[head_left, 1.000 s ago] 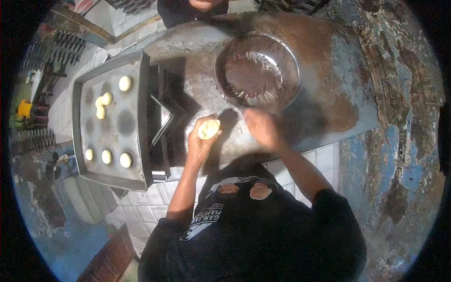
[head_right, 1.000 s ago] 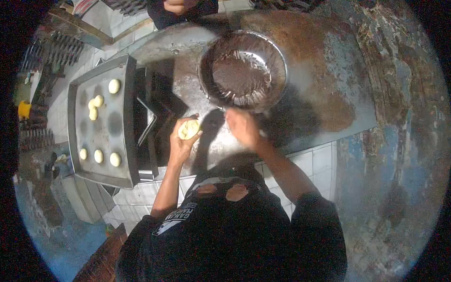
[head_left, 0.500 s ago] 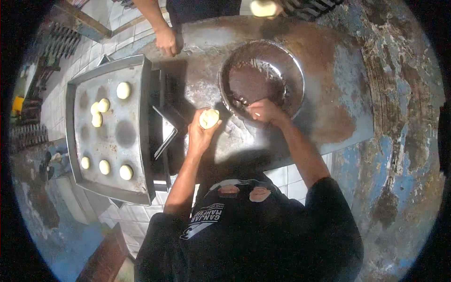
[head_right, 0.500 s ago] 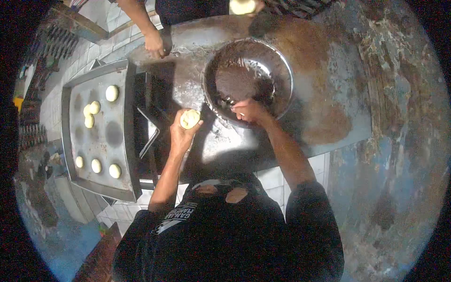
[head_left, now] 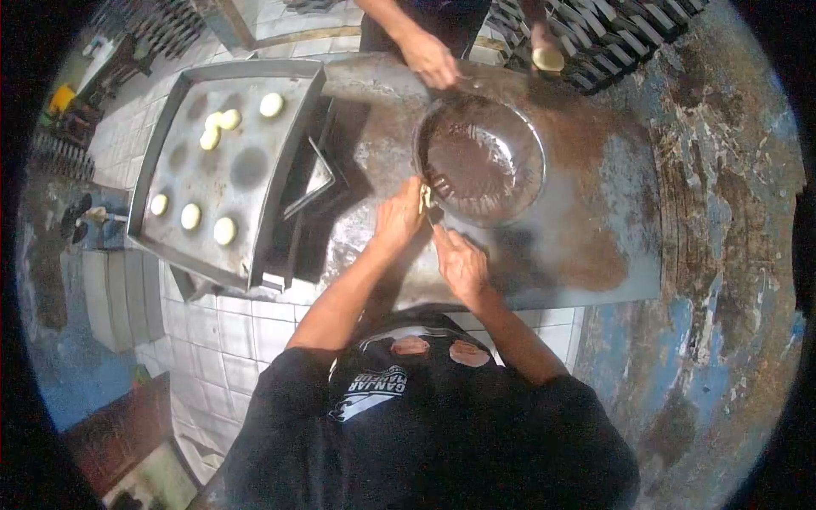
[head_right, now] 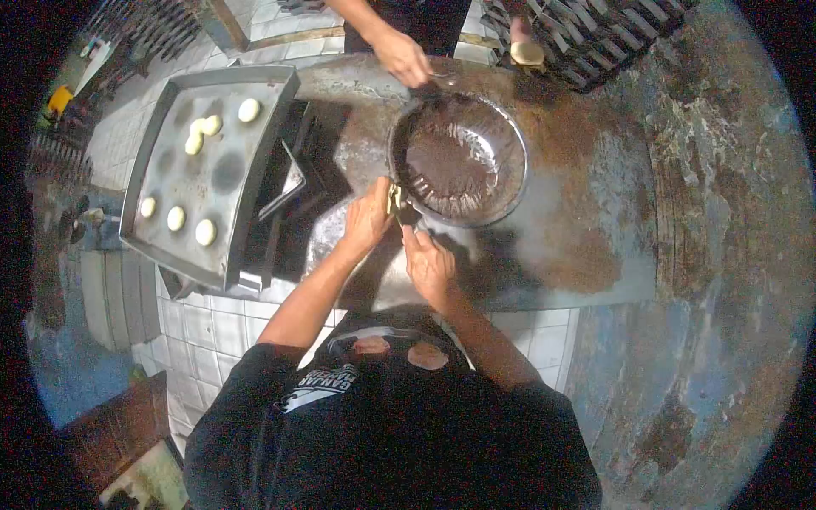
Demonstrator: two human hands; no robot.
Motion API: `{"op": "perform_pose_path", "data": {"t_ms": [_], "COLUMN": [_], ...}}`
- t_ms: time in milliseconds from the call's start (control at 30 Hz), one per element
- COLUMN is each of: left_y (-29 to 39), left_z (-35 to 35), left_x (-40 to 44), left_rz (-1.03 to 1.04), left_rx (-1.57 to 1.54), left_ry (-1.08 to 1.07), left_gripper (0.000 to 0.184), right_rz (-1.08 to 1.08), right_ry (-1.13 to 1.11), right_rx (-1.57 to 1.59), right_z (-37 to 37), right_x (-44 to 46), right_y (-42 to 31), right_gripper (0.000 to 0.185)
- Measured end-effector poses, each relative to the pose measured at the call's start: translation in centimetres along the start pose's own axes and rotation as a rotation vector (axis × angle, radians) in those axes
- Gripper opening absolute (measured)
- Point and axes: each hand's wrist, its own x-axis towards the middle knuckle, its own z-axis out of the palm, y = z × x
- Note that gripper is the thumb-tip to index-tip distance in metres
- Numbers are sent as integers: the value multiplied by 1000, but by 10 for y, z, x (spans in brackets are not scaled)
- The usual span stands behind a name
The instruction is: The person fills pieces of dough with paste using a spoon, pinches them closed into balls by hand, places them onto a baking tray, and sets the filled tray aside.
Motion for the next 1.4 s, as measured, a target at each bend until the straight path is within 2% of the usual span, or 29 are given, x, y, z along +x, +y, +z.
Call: {"op": "perform_pose_path", "data": {"t_ms": [33, 67, 100, 200, 233, 300, 367, 433, 467, 500, 567, 600, 667, 767, 833, 900, 933, 967, 1033, 1100, 1133, 1167, 1200, 1233, 1267, 1300, 1333, 1367, 1400], "left_y": [-14, -23, -38, -65, -54, -26, 4, 13, 16, 26, 43, 48, 53, 75, 90, 99, 98, 97, 102, 107, 121, 112, 104, 95, 78, 67, 101, 96, 91], "left_z": [7, 19, 29, 41, 36, 22, 16, 33, 37, 33, 25, 19, 10, 6, 9, 7, 4, 0, -12, -24, -47, -50, -53, -56, -57, -63, -96, -98, -97], "left_x": [-12, -19, -27, -49, -60, -88, -110, -125, -131, -138, -150, -153, -160, -176, -187, -196, -198, -200, -207, -219, -226, -227, -228, -229, -224, -221, -228, -226, -223], "left_rz": [129, -38, -40, -358, -356, -329, -219, 41, 50, 42, 38, -81, -323, -345, -296, 75, 213, 206, 337, 271, 101, 71, 42, 14, 132, 253, -96, -104, -106], "left_rx": [102, 128, 136, -588, -583, -935, -895, -740, -737, -662, -590, -762, -968, -1102, -1062, -624, -451, -439, -469, -446, -378, -352, -325, -297, -355, -412, -292, -293, -523], "left_ry": [-6, -3, -3, -36, -29, -208, -257, -138, -135, -83, -21, -94, -222, -294, -271, 124, 168, 166, 48, 83, -113, -143, -174, -205, -162, -114, -186, -161, -67], "left_gripper": [41, 39, 39, 37, 37, 48, 56, 55, 55, 54, 53, 52, 44, 35, 29, 35, 41, 41, 37, 42, 46, 47, 48, 49, 49, 49, 40, 40, 46], "right_rz": [-2, -3, -6, 46, 40, 101, 580, 453, 328, -23, -228, -241, 119, 41, 231, 486, 533, 535, 482, 506, 297, 92, 87, -227, -531, -544, -373, -185, -136], "right_ry": [-3, -104, -200, -172, -88, -87, -65, -120, -184, -107, -170, -165, 181, 176, 76, -56, 19, 14, -17, -290, -357, -402, -407, -275, -132, -131, 47, 216, 385], "right_rx": [6, 45, 83, 97, 94, 214, 937, 828, 712, 336, 315, 311, 527, 542, 689, 910, 1078, 1091, 1766, 1695, 1318, 934, 948, 736, 510, 519, 859, 1187, 950], "right_z": [-6, -11, -15, 19, 21, 17, 7, -24, -34, -20, -38, -40, -39, -51, -63, -80, -63, -59, -56, -56, -73, -97, -103, -106, -104, -101, -98, -95, -91], "right_x": [-9, -18, -24, -54, -53, -44, -34, -35, -38, -53, -79, -83, -95, -112, -117, -119, -122, -123, -122, -113, -107, -99, -96, -94, -90, -87, -85, -82, -80], "right_y": [4, 8, 12, 43, 43, 37, 19, -5, -11, -7, -18, -13, 0, -18, -26, -33, -30, -29, -24, -6, -10, -19, -30, -43, -55, -67, -79, -89, -92], "right_gripper": [25, 24, 24, 26, 26, 35, 43, 45, 47, 42, 38, 38, 38, 41, 38, 34, 32, 32, 26, 28, 27, 27, 27, 26, 26, 26, 27, 28, 35]}}
